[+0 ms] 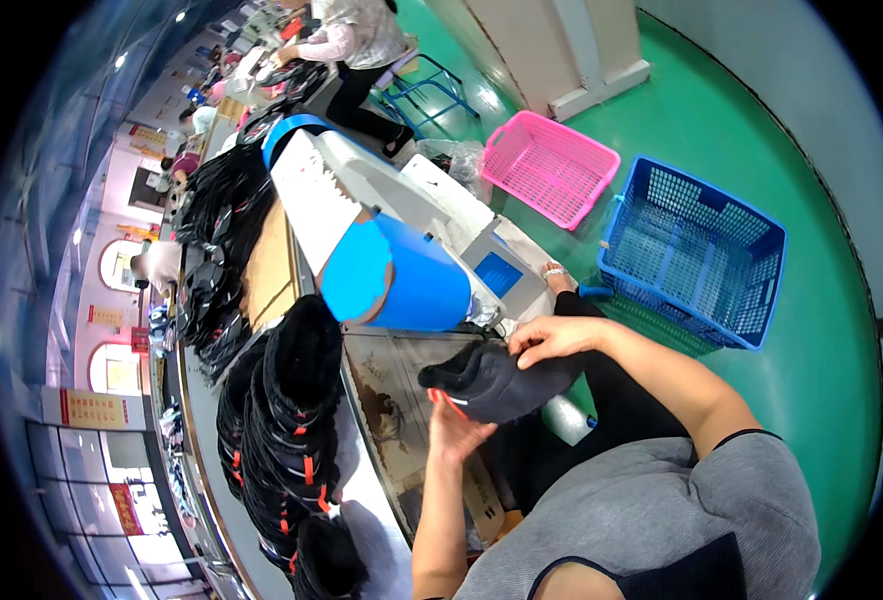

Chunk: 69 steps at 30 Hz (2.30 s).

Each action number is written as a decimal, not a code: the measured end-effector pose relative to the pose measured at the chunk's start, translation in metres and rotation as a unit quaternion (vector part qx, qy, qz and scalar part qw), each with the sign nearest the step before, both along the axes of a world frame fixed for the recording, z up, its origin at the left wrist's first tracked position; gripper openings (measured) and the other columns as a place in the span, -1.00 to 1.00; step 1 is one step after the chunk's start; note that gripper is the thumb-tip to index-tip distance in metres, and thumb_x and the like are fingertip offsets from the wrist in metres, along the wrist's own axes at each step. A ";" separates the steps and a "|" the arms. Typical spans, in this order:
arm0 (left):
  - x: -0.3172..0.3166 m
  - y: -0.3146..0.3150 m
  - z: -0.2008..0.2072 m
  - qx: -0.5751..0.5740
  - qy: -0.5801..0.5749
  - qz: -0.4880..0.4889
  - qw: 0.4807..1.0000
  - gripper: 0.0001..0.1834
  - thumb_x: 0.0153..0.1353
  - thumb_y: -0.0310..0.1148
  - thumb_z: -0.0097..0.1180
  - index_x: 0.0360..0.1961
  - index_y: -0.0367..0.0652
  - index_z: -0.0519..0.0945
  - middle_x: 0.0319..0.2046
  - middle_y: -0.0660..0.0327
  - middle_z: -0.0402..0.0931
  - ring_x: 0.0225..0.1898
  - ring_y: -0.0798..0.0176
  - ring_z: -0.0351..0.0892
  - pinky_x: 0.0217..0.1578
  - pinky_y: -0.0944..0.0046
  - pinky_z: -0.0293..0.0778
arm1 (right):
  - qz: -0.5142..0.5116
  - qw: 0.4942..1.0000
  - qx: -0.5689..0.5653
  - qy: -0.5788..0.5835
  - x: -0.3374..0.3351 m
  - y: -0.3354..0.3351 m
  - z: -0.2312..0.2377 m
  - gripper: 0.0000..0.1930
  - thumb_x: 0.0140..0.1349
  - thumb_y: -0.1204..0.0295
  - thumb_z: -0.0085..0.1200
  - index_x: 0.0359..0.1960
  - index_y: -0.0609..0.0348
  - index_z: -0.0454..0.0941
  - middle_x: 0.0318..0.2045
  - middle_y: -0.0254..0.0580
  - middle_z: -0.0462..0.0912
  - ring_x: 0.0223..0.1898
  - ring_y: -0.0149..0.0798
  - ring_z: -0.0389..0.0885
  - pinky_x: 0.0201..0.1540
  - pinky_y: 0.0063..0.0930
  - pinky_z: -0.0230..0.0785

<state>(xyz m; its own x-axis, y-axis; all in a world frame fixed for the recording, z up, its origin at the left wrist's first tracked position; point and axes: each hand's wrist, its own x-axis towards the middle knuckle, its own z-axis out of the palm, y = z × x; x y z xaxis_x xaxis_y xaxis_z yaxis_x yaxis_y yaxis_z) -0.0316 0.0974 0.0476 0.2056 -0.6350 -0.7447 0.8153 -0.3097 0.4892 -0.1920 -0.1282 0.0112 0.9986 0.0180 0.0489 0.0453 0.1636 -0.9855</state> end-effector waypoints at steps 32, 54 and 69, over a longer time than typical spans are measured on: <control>0.056 -0.134 0.000 -0.009 -0.321 0.039 0.946 -0.63 0.22 -0.27 0.08 -0.01 -0.24 0.42 -0.11 0.18 0.49 -0.14 0.28 0.49 -0.12 0.23 0.42 | -0.421 0.845 0.329 0.023 0.069 0.017 0.009 -0.91 0.25 0.62 -0.07 -0.29 0.27 0.27 -0.35 -0.18 0.40 -0.38 -0.26 0.64 -0.30 -0.46 0.61; 0.000 0.234 0.117 0.186 -0.924 -0.197 0.269 -0.57 -0.11 -0.45 0.07 -0.10 -0.11 0.54 -0.13 0.15 0.52 -0.10 0.12 0.52 -0.10 0.15 0.39 | -0.014 0.978 0.198 0.069 0.064 0.156 0.059 -0.85 0.32 0.44 -0.06 -0.17 0.24 0.43 -0.32 -0.20 0.54 -0.35 -0.36 0.59 -0.29 -0.51 0.49; 0.074 0.154 0.187 0.077 -0.748 -0.279 0.597 -0.53 0.12 -0.16 0.18 -0.04 -0.27 0.52 -0.11 0.00 0.55 -0.06 0.00 0.54 -0.02 0.18 0.43 | -0.044 0.973 0.105 0.203 0.035 0.125 -0.015 -0.83 0.31 0.42 -0.03 -0.17 0.22 0.50 -0.34 -0.27 0.60 -0.35 -0.45 0.57 -0.30 -0.63 0.42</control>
